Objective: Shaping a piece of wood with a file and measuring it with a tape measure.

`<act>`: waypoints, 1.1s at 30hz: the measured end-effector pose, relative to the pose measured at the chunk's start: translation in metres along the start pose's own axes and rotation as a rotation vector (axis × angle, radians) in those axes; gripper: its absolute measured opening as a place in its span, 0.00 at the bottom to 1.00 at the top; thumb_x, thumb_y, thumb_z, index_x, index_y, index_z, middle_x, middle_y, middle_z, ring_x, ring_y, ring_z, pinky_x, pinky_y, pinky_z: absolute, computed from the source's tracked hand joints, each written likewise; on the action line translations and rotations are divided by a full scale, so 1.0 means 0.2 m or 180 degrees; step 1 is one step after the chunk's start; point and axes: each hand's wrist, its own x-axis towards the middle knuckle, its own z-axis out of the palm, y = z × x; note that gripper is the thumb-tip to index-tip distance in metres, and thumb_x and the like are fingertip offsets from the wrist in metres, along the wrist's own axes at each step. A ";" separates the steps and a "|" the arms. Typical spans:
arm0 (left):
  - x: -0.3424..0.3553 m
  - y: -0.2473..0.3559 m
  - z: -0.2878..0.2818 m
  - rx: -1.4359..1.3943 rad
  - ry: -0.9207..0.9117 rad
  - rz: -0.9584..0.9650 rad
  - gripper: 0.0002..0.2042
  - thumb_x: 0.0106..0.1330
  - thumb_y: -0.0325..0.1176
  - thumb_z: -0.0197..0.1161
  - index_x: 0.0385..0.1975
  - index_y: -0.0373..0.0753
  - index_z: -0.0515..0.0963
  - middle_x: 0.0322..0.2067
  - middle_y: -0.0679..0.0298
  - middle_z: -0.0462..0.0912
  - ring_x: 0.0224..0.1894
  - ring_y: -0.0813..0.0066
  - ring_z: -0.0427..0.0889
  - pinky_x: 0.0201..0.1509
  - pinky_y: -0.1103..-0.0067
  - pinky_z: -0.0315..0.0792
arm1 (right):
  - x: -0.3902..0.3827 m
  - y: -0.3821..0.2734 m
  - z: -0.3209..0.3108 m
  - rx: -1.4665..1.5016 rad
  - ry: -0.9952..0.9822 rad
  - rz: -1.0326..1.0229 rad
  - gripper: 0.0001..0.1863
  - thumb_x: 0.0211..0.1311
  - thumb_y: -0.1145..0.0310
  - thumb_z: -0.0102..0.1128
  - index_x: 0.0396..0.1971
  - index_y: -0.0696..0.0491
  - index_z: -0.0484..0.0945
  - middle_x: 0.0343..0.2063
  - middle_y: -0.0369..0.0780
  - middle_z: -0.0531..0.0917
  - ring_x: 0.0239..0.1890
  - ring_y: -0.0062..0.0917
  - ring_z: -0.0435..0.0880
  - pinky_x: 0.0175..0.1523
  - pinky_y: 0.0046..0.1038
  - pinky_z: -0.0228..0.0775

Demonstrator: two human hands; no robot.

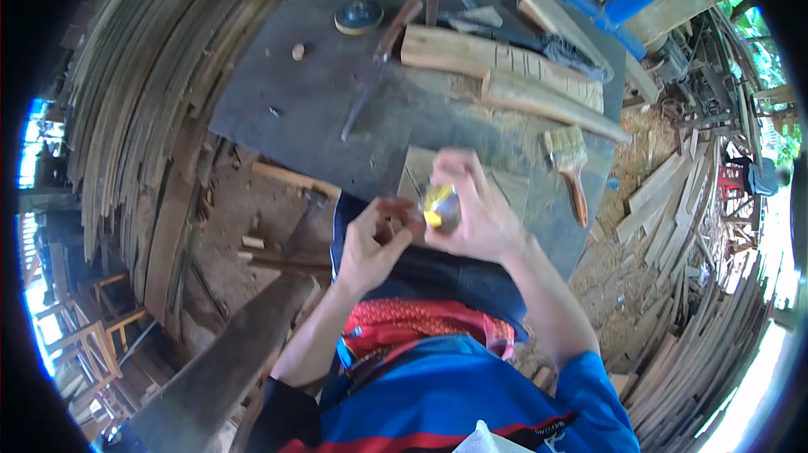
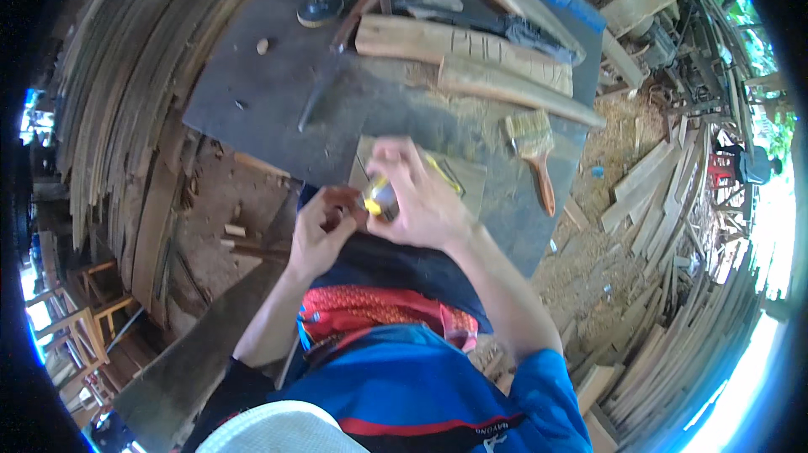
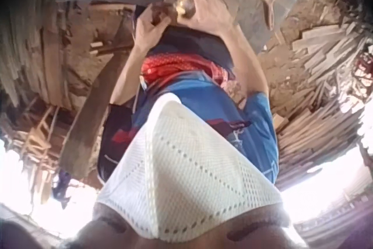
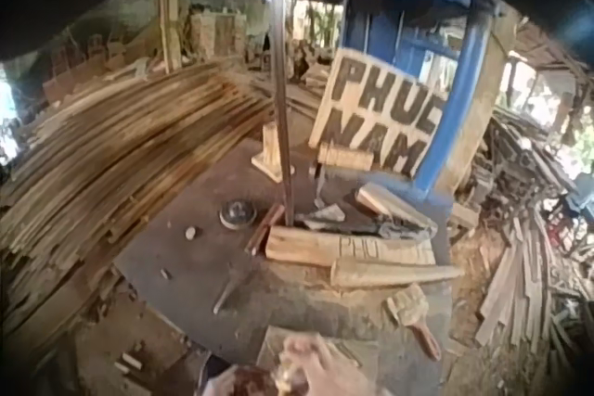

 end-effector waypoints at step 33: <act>-0.20 -0.13 0.01 0.0008 0.0741 -0.0818 0.08 0.70 0.32 0.72 0.38 0.35 0.82 0.28 0.69 0.85 0.21 0.92 0.62 0.24 0.84 0.54 | 0.27 0.34 0.05 0.0072 0.0247 0.0480 0.33 0.57 0.69 0.75 0.63 0.52 0.71 0.59 0.47 0.80 0.61 0.46 0.82 0.67 0.41 0.73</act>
